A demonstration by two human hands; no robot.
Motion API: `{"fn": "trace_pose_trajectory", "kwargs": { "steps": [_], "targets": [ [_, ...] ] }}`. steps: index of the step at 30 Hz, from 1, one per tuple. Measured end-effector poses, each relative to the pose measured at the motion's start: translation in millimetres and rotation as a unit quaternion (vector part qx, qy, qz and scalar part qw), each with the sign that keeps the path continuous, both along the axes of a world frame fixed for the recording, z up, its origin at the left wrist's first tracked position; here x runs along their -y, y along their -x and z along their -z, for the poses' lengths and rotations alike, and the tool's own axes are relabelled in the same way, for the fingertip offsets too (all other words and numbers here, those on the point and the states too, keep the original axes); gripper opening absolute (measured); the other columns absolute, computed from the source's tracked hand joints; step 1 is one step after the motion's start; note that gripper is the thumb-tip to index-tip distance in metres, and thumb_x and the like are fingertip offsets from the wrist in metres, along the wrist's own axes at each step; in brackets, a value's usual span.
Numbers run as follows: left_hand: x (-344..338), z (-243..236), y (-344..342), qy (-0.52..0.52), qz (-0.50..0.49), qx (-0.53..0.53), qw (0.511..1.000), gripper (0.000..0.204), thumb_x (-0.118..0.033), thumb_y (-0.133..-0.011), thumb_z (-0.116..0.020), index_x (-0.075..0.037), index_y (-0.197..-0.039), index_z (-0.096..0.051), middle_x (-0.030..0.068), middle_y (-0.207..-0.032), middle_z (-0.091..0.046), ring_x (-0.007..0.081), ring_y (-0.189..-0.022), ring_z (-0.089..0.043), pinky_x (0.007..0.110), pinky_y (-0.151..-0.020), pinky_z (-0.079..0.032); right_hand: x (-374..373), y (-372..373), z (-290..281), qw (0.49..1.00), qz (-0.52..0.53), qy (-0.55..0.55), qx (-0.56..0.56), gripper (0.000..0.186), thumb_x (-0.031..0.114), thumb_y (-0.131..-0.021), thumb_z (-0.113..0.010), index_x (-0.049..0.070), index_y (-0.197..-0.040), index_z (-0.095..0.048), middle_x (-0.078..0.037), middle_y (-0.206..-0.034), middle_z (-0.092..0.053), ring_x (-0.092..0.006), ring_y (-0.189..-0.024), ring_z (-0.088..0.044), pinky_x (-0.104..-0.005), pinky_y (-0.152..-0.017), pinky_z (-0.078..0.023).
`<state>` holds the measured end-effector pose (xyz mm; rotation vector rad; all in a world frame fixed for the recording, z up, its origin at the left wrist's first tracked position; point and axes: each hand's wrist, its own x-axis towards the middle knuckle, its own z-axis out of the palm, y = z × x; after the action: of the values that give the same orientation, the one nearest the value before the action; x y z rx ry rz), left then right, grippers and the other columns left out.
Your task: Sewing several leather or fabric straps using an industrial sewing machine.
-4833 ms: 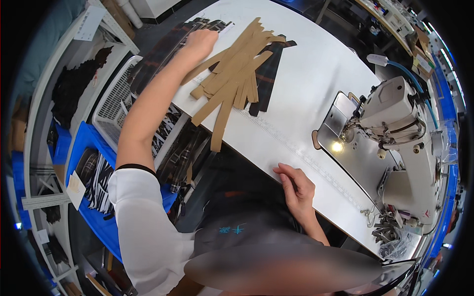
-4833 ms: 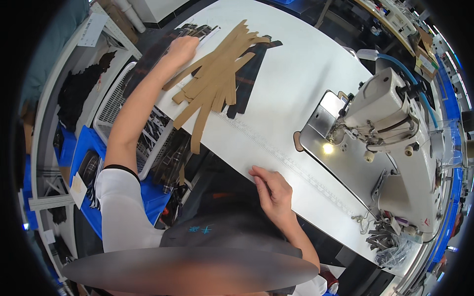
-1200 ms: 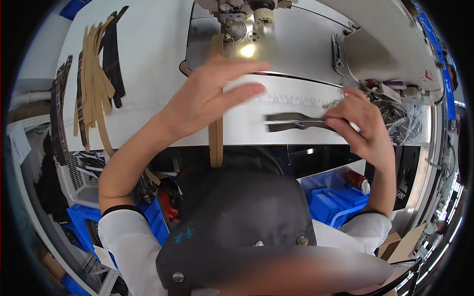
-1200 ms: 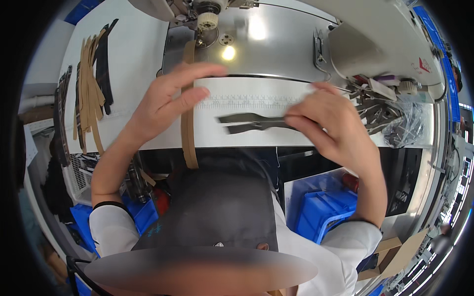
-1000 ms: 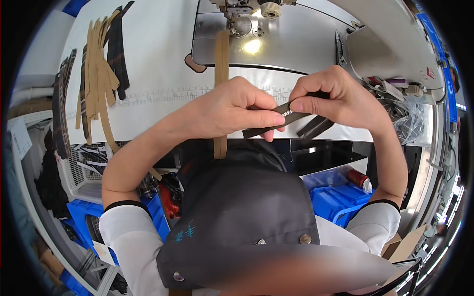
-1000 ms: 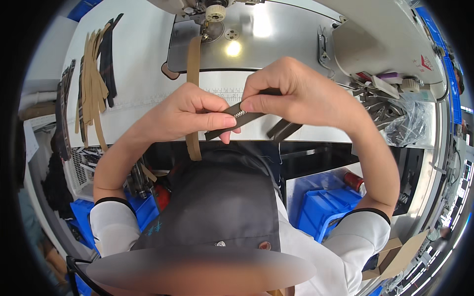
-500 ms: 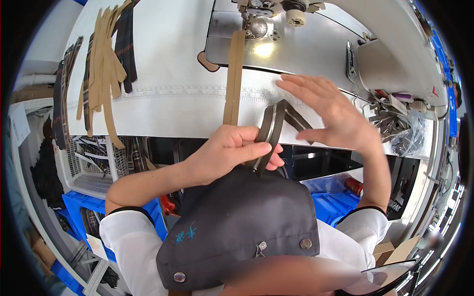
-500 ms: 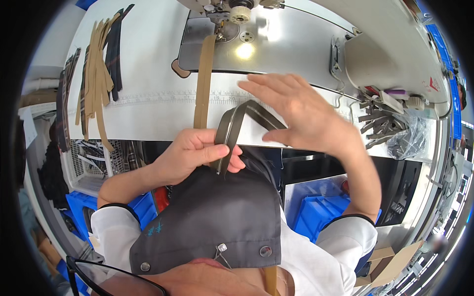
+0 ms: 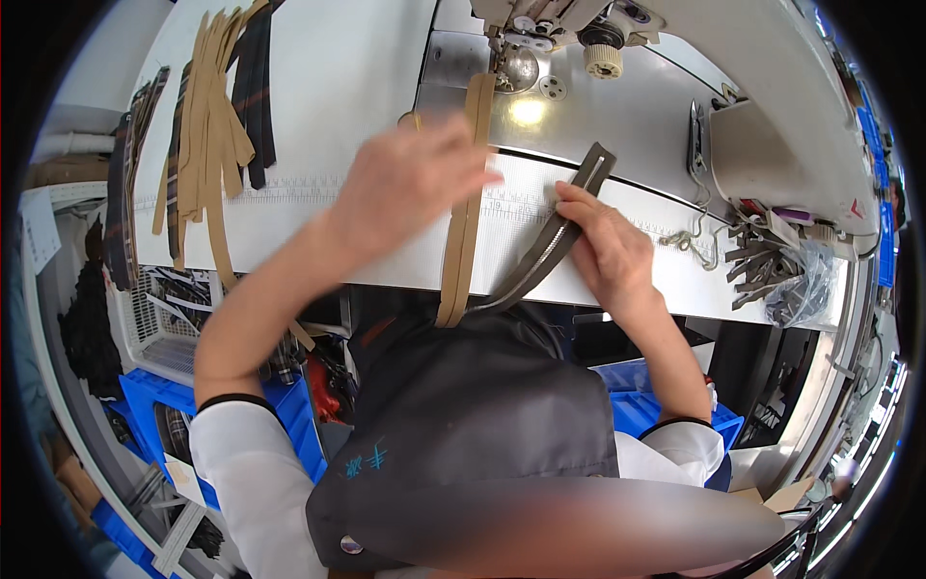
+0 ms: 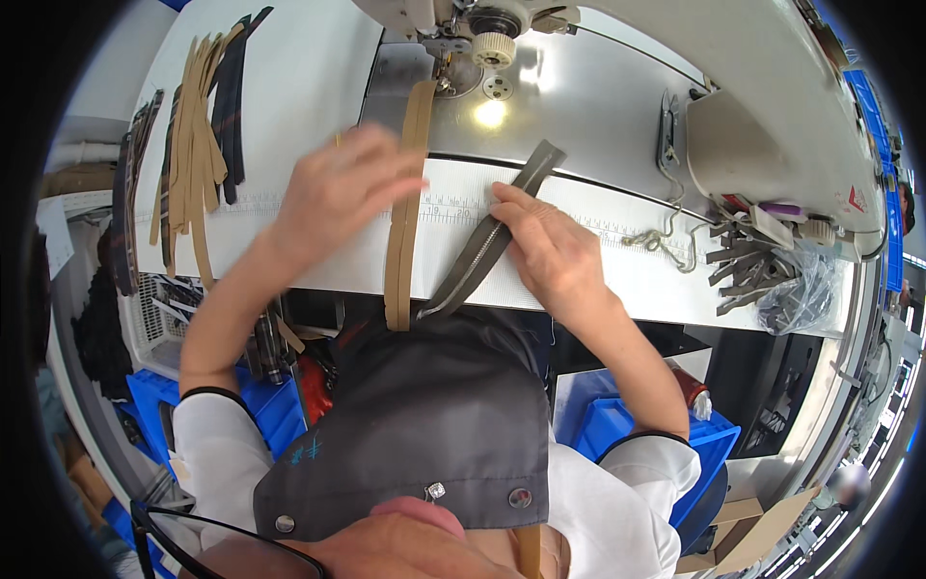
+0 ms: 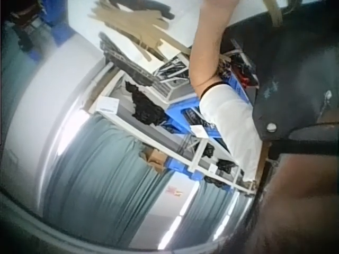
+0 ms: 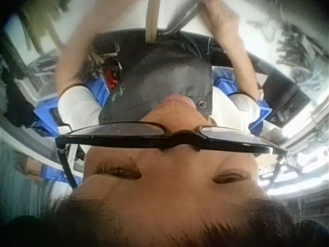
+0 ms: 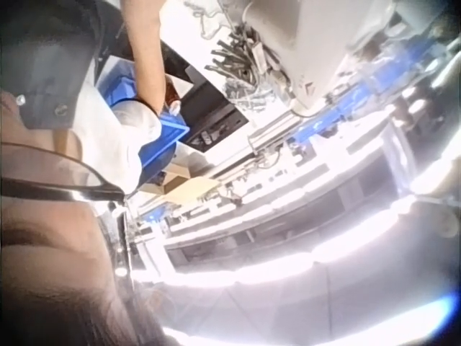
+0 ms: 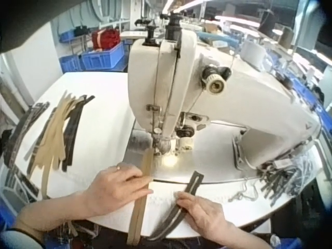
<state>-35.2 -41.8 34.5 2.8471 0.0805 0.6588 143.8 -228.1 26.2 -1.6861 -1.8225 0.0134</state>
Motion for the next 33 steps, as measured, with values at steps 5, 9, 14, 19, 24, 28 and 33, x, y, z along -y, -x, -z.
{"fn": "trace_pose_trajectory", "kwargs": {
  "steps": [5, 9, 14, 19, 24, 28, 33],
  "targets": [
    [-19, 34, -18, -0.074, -0.096, -0.023, 0.992, 0.055, -0.031, -0.083, -0.068, -0.008, -0.13, -0.053, 0.0055, -0.136, -0.051, 0.0206, -0.125, -0.048, 0.05, -0.105, -0.033, -2, 2, 4, 0.999, 0.013, 0.024, 0.017, 0.039, -0.01, -0.063, -0.065, -0.002, -0.101, -0.059, -0.017, -0.118, -0.063, -0.0313, -0.095, -0.066, -0.0354, -0.077, -0.056],
    [-15, 33, -17, -0.108, -0.094, -0.023, 0.989, 0.052, -0.037, -0.086, -0.064, -0.005, -0.125, -0.056, 0.0064, -0.132, -0.055, 0.0197, -0.123, -0.05, 0.056, -0.104, -0.031, -8, -4, 10, 0.996, 0.061, 0.02, 0.065, 0.047, -0.009, -0.064, -0.064, -0.003, -0.11, -0.058, -0.018, -0.127, -0.057, -0.0346, -0.106, -0.062, -0.0373, -0.085, -0.055],
    [-24, 30, -30, -0.13, -0.112, -0.028, 0.985, 0.049, -0.035, -0.086, -0.064, -0.005, -0.124, -0.056, 0.006, -0.131, -0.056, 0.0192, -0.122, -0.05, 0.059, -0.105, -0.029, -15, -16, 0, 0.991, 0.074, 0.068, 0.084, 0.053, -0.009, -0.065, -0.062, -0.005, -0.118, -0.056, -0.019, -0.128, -0.056, -0.0338, -0.107, -0.062, -0.0371, -0.087, -0.054],
    [-30, 30, -35, -0.093, -0.091, -0.026, 0.991, 0.045, -0.032, -0.085, -0.067, -0.008, -0.122, -0.06, 0.0016, -0.132, -0.057, 0.0146, -0.124, -0.051, 0.058, -0.105, -0.027, -16, -24, 0, 0.992, 0.069, 0.055, 0.095, 0.045, -0.01, -0.067, -0.063, -0.005, -0.111, -0.062, -0.017, -0.124, -0.059, -0.0314, -0.104, -0.064, -0.0352, -0.083, -0.056],
    [-35, 29, -36, -0.079, -0.078, -0.027, 0.993, 0.044, -0.033, -0.085, -0.067, -0.008, -0.121, -0.06, 0.0018, -0.13, -0.059, 0.0142, -0.122, -0.052, 0.058, -0.107, -0.025, -22, -31, 4, 0.987, 0.076, 0.035, 0.139, 0.043, -0.009, -0.067, -0.064, -0.003, -0.11, -0.063, -0.016, -0.12, -0.061, -0.0303, -0.101, -0.065, -0.0349, -0.082, -0.056],
    [-37, 34, -39, -0.067, -0.081, -0.007, 0.994, 0.042, -0.034, -0.085, -0.067, -0.008, -0.119, -0.062, 0.0015, -0.128, -0.06, 0.0132, -0.122, -0.052, 0.056, -0.108, -0.023, -26, -42, 8, 0.989, 0.059, 0.002, 0.138, 0.04, -0.008, -0.067, -0.065, -0.002, -0.106, -0.063, -0.014, -0.111, -0.064, -0.0289, -0.095, -0.066, -0.0342, -0.076, -0.056],
    [-39, 39, -40, -0.066, -0.081, 0.018, 0.994, 0.04, -0.028, -0.083, -0.069, -0.01, -0.118, -0.063, 0.0002, -0.125, -0.061, 0.0133, -0.117, -0.054, 0.055, -0.109, -0.02, -34, -46, 3, 0.989, 0.043, -0.016, 0.139, 0.035, -0.008, -0.069, -0.066, -0.001, -0.103, -0.063, -0.011, -0.104, -0.065, -0.0264, -0.087, -0.066, -0.0334, -0.069, -0.055]
  ]
}}
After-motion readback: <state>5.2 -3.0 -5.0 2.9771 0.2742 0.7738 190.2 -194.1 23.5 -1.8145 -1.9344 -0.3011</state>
